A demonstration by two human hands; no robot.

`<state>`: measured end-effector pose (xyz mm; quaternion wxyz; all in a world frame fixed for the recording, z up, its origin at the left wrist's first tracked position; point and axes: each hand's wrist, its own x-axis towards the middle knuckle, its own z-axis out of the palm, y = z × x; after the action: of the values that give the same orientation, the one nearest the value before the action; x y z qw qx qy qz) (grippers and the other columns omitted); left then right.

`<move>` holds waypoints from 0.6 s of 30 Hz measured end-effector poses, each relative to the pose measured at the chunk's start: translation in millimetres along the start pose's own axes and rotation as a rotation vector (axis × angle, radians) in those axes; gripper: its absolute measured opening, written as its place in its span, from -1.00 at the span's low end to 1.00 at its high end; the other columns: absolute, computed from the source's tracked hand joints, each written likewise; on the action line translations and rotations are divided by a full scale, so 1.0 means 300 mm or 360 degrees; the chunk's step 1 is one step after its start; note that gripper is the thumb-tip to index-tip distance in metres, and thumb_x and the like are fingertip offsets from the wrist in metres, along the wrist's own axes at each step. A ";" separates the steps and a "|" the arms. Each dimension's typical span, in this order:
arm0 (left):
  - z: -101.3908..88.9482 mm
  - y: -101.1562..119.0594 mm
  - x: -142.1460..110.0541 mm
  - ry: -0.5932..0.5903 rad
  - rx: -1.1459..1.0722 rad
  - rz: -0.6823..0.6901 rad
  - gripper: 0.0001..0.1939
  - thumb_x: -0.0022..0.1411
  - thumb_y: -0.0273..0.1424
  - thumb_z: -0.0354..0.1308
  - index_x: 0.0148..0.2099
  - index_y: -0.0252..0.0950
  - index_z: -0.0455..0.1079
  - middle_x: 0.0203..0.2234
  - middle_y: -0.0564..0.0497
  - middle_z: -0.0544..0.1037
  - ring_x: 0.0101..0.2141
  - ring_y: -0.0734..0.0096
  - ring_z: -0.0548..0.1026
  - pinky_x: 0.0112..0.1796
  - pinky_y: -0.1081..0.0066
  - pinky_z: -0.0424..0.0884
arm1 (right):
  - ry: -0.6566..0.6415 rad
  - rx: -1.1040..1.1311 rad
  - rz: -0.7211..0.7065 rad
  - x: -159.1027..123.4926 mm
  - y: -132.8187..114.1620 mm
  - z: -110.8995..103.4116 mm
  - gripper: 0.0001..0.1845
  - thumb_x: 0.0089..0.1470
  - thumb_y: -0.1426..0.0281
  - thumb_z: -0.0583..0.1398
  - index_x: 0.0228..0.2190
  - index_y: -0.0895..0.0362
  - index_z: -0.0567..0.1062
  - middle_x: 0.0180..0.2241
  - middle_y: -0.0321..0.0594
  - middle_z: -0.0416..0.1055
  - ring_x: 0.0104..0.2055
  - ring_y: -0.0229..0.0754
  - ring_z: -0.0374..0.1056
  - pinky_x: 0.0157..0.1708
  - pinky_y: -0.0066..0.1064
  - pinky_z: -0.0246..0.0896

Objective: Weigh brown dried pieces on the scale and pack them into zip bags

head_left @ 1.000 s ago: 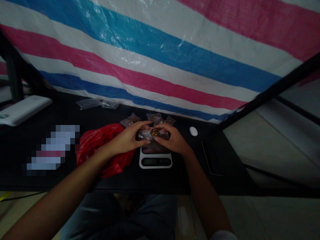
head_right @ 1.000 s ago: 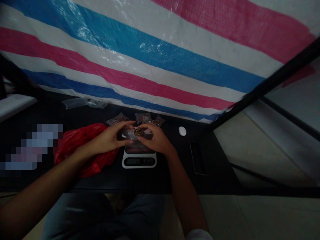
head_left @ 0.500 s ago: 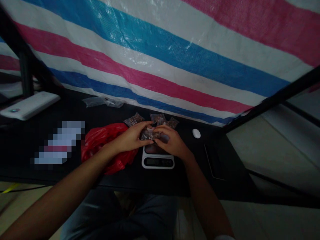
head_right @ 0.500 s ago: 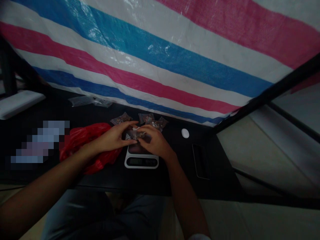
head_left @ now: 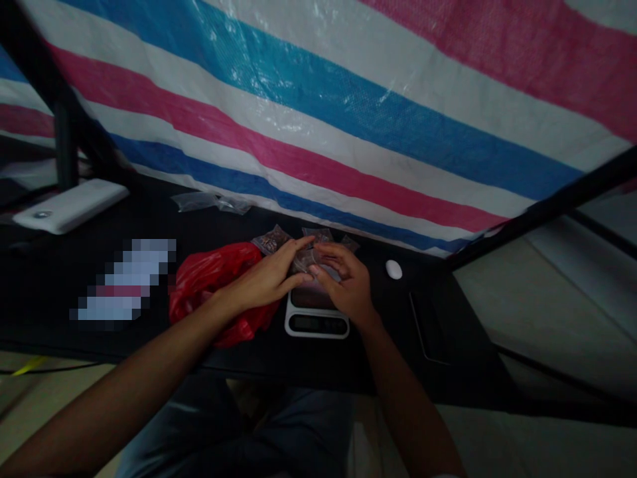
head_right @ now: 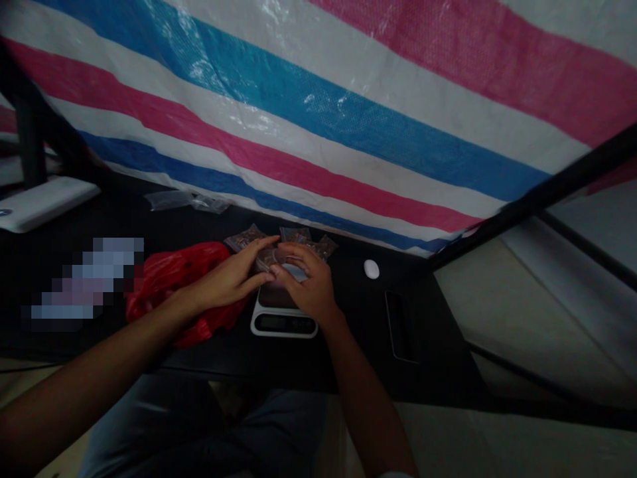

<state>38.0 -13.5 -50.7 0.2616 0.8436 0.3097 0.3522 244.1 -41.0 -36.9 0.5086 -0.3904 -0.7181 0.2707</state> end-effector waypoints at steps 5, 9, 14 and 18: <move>-0.001 0.000 0.002 0.0113 0.0014 0.0121 -0.22 0.40 -0.11 0.20 0.50 -0.23 0.01 0.35 -0.27 0.33 0.30 -0.06 0.36 0.28 0.05 0.34 | 0.0152 -0.0141 -0.0271 -0.001 -0.009 0.005 -0.71 0.19 0.34 0.34 -0.03 -0.04 0.59 -0.01 -0.13 0.56 -0.03 -0.06 0.49 -0.05 -0.14 0.48; 0.002 -0.003 0.001 0.0157 0.0009 0.0179 -0.23 0.41 -0.11 0.20 0.49 -0.25 0.03 0.33 -0.29 0.36 0.29 -0.04 0.40 0.25 0.06 0.38 | 0.0150 -0.0171 -0.0341 0.001 -0.003 0.002 -0.66 0.19 0.36 0.33 0.01 -0.05 0.57 -0.03 -0.15 0.56 -0.14 -0.10 0.48 -0.17 -0.20 0.47; 0.005 -0.006 0.000 0.0134 -0.0003 0.0164 -0.22 0.40 -0.12 0.21 0.50 -0.27 0.02 0.32 -0.29 0.38 0.24 -0.01 0.45 0.19 0.18 0.45 | 0.0176 -0.0046 -0.0268 -0.007 0.001 -0.001 -0.49 0.20 0.36 0.32 0.17 -0.06 0.46 0.03 -0.10 0.56 -0.07 -0.07 0.51 -0.11 -0.17 0.48; 0.002 -0.003 0.000 0.0139 -0.0021 0.0117 -0.22 0.39 -0.12 0.21 0.50 -0.26 0.03 0.31 -0.27 0.40 0.24 -0.02 0.46 0.20 0.16 0.43 | 0.0124 -0.0023 -0.0197 -0.009 -0.004 -0.011 -0.50 0.22 0.33 0.30 0.18 -0.03 0.44 0.07 -0.07 0.56 -0.01 -0.03 0.52 -0.10 -0.16 0.48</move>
<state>38.1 -13.1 -51.6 0.2403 0.8365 0.2872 0.4000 247.3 -43.8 -36.3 0.5492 -0.3593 -0.7223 0.2181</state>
